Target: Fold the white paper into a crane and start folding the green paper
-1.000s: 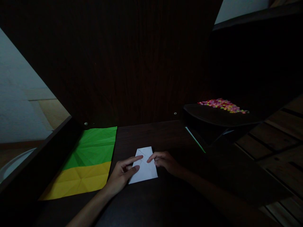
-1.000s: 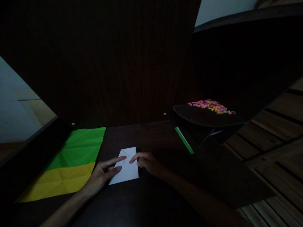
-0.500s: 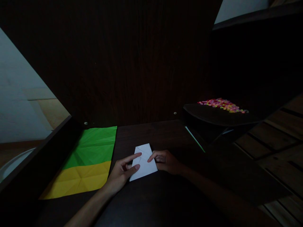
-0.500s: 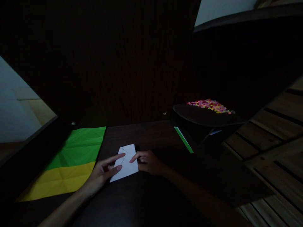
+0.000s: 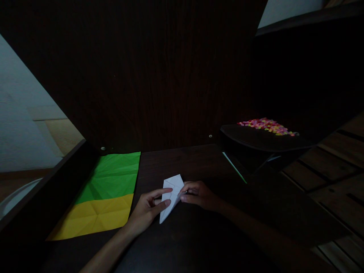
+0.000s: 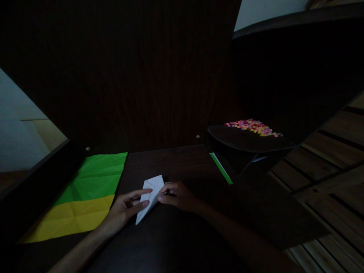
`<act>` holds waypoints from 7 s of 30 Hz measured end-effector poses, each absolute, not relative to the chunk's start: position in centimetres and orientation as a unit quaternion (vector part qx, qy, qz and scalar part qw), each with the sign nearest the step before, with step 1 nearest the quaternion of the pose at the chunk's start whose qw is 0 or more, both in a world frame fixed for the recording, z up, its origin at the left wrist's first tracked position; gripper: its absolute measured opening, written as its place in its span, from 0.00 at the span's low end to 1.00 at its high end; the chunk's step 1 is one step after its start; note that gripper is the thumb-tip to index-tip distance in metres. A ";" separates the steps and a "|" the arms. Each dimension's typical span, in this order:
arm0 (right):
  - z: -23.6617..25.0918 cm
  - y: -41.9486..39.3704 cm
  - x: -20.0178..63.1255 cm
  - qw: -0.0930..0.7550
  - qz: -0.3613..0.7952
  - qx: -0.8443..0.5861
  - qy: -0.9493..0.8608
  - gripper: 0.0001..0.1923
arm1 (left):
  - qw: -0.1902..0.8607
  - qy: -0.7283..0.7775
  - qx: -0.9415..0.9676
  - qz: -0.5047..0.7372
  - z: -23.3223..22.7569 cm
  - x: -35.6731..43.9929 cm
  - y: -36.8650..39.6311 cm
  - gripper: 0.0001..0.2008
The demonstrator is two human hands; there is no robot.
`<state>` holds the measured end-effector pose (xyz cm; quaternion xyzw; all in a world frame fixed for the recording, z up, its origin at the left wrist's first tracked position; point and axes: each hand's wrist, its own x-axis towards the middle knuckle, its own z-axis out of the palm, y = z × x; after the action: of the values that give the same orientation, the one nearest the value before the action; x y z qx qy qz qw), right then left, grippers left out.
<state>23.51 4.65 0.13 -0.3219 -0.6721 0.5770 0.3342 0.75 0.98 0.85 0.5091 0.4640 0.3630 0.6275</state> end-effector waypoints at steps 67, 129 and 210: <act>-0.4 4.2 22.5 0.358 0.448 -0.418 -0.704 0.17 | 0.494 0.465 0.620 0.393 0.2 1.1 1.4 0.14; -0.2 5.8 22.9 0.239 0.211 -0.301 -0.899 0.06 | 0.245 0.410 0.818 0.320 0.8 1.1 1.3 0.05; -0.8 5.8 23.2 0.220 0.060 -0.364 -0.903 0.18 | 0.122 0.375 0.911 0.119 0.4 0.3 0.9 0.26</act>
<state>23.21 5.79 -0.79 -0.3637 -0.9031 0.0600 0.2204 0.34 0.93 0.40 0.9113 0.3748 0.1192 0.1221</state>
